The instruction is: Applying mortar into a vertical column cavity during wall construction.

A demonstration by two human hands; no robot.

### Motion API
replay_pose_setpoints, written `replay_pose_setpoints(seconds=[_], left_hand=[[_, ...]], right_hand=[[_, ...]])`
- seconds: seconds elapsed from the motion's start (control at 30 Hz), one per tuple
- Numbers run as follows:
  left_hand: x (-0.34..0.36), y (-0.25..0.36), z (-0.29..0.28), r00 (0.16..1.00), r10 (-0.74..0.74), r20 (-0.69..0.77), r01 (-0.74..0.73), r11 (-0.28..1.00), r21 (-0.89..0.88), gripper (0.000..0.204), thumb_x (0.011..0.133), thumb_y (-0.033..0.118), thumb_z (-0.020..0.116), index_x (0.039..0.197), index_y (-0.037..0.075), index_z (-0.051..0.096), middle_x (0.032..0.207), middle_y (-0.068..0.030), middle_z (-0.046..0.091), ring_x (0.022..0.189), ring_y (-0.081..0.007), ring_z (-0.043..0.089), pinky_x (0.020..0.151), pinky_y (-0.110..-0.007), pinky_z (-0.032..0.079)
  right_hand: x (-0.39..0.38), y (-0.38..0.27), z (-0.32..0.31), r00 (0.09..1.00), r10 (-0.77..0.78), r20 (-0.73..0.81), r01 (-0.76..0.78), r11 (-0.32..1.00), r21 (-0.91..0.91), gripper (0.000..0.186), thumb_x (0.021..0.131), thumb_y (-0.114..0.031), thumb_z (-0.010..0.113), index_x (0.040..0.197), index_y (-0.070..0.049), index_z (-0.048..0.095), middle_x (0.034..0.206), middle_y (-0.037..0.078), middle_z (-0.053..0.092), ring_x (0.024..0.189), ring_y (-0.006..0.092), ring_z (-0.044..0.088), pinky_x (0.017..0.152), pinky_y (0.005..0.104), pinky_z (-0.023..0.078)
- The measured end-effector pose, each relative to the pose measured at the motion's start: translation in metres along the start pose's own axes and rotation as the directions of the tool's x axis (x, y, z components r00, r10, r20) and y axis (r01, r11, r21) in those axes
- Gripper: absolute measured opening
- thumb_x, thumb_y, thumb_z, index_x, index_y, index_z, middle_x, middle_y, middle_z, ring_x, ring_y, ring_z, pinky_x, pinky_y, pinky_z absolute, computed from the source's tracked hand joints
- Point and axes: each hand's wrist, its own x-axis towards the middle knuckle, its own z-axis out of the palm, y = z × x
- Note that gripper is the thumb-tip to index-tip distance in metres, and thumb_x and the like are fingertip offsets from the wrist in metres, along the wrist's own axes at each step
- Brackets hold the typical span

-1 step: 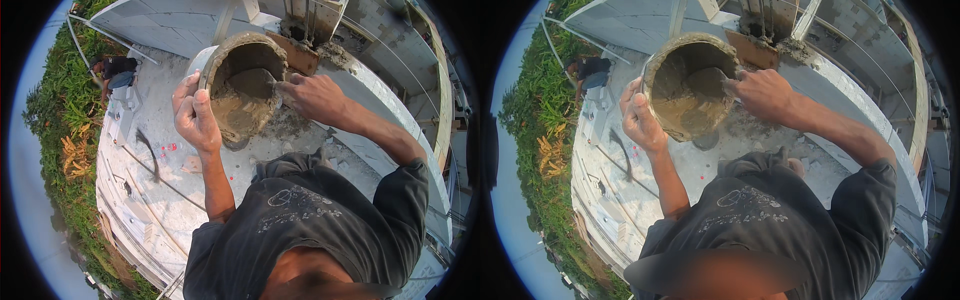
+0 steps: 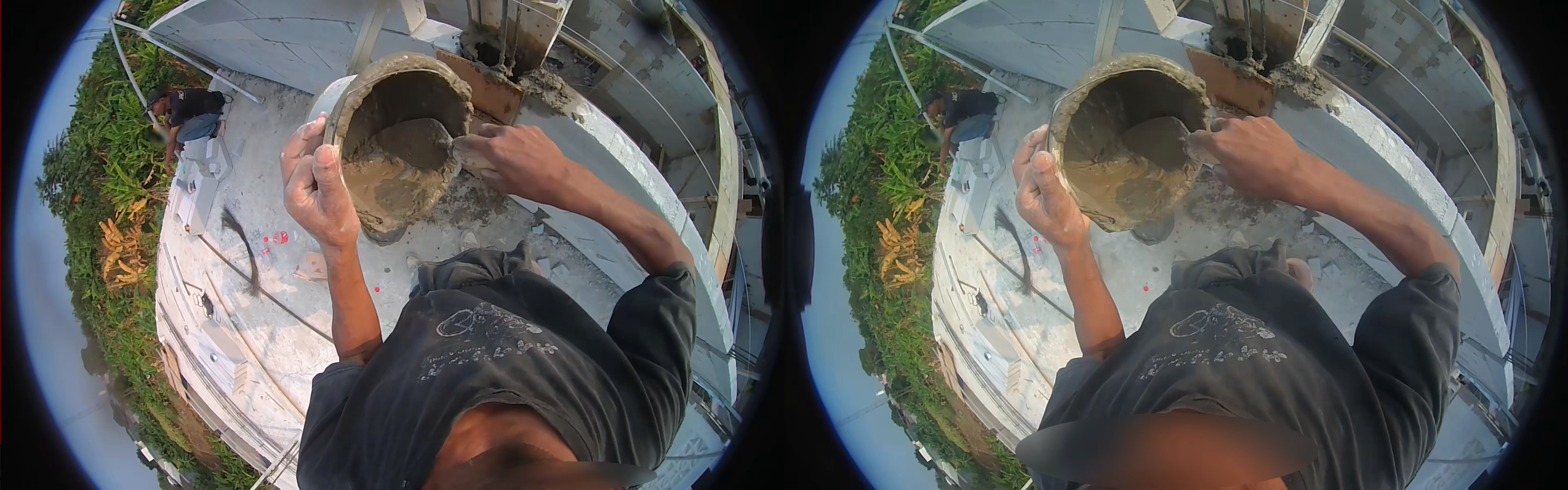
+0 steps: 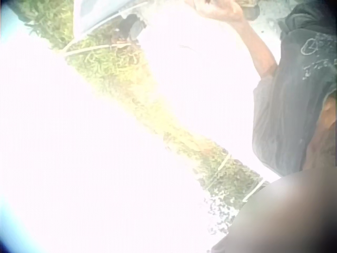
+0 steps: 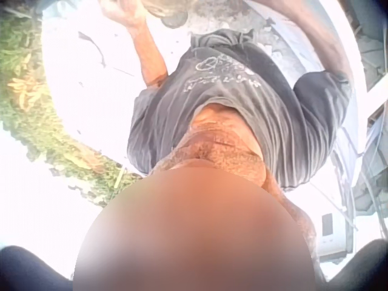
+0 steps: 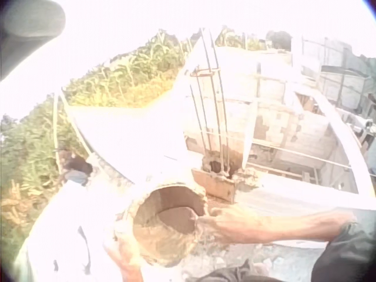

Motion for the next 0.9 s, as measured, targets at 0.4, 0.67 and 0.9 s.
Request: replay_pose_setpoints(seconds=[0.4, 0.67, 0.9], left_hand=[[-0.028, -0.042, 0.005, 0.743, -0.668, 0.033, 0.585, 0.625, -0.517, 0.045, 0.102, 0.037, 0.051, 0.112, -0.006, 0.062, 0.121, -0.0162, 0.059, 0.104, -0.0205, 0.061, 0.087, -0.036, 0.053], [-0.094, -0.08, -0.053, 0.339, -0.913, -0.225, 0.666, 0.403, -0.628, 0.081, 0.095, 0.054, 0.056, 0.145, -0.004, 0.031, 0.143, -0.0192, 0.046, 0.125, -0.032, 0.053, 0.103, -0.046, 0.047], [-0.116, -0.082, -0.072, 0.265, -0.852, -0.452, 0.737, 0.481, -0.475, 0.078, 0.095, 0.055, 0.055, 0.139, -0.007, 0.04, 0.139, -0.0201, 0.049, 0.12, -0.0314, 0.056, 0.1, -0.045, 0.049]], right_hand=[[-0.039, 0.035, 0.049, 0.996, -0.018, 0.091, -0.063, 0.591, 0.804, 0.053, 0.08, -0.023, 0.075, 0.127, -0.004, 0.059, 0.111, 0.014, 0.067, 0.1, 0.0261, 0.065, 0.091, 0.037, 0.051], [-0.109, 0.068, -0.039, 0.983, 0.086, 0.163, -0.184, 0.509, 0.841, 0.053, 0.083, -0.024, 0.076, 0.126, 0.0, 0.058, 0.11, 0.013, 0.066, 0.092, 0.0172, 0.065, 0.073, 0.0319, 0.054], [-0.108, 0.141, -0.023, 0.911, 0.336, 0.241, -0.271, 0.046, 0.961, 0.057, 0.089, -0.037, 0.069, 0.132, -0.002, 0.056, 0.083, 0.008, 0.065, 0.058, 0.01, 0.058, 0.051, 0.0244, 0.047]])
